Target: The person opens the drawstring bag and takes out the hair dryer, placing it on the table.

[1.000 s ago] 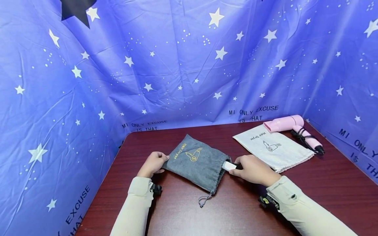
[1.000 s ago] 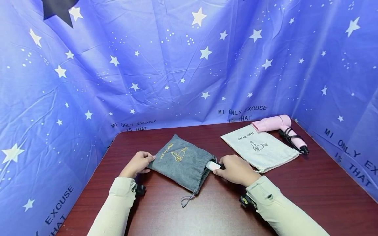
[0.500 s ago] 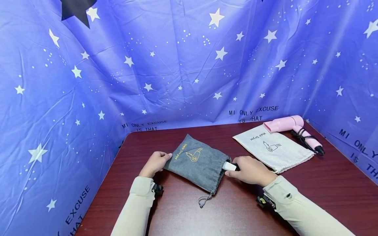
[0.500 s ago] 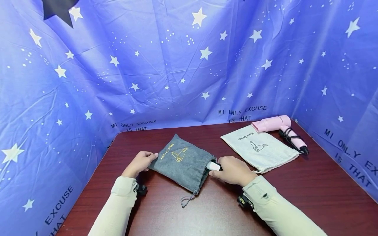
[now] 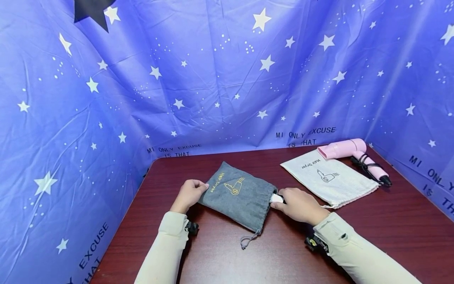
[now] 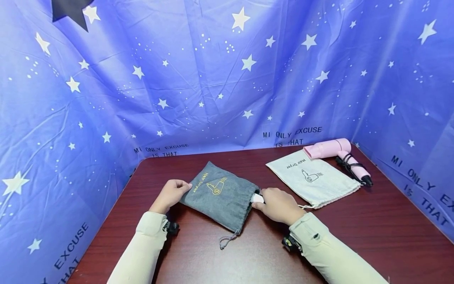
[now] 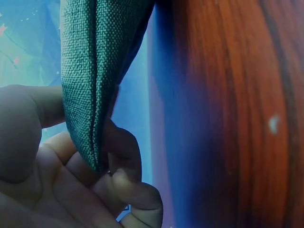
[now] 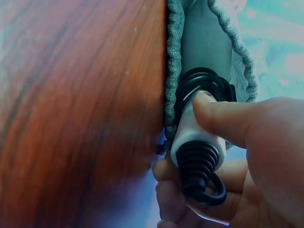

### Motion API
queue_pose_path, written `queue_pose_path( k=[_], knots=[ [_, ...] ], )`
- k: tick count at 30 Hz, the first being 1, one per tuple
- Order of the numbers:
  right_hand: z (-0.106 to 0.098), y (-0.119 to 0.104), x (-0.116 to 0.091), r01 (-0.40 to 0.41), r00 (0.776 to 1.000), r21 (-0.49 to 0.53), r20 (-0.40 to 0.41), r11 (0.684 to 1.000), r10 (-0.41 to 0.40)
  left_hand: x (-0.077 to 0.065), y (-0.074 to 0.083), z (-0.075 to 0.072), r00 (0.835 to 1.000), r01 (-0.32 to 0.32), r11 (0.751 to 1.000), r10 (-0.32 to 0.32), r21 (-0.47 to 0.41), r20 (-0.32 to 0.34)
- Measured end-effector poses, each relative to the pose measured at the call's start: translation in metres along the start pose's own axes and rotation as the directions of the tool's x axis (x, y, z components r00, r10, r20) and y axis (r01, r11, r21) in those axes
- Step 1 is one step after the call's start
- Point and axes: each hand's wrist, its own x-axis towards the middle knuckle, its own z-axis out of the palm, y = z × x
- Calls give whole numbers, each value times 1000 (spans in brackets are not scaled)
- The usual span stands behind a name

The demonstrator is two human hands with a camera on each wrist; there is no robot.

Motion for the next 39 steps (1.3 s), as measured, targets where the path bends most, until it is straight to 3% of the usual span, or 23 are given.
queue_pose_path(
  k=[11,21,39],
  knots=[
    [2,2,1,7,1000,46,-14,999,-6,-2,2,-1,1000,3,1000,-3,-13,-11],
    [4,7,1,72,997,148,-25,986,-69,-2,3,-1,1000,-6,1000,5,-19,-14],
    [3,9,0,92,995,158,-48,983,-85,-3,2,-3,1000,-9,1000,9,-4,-26]
  ],
)
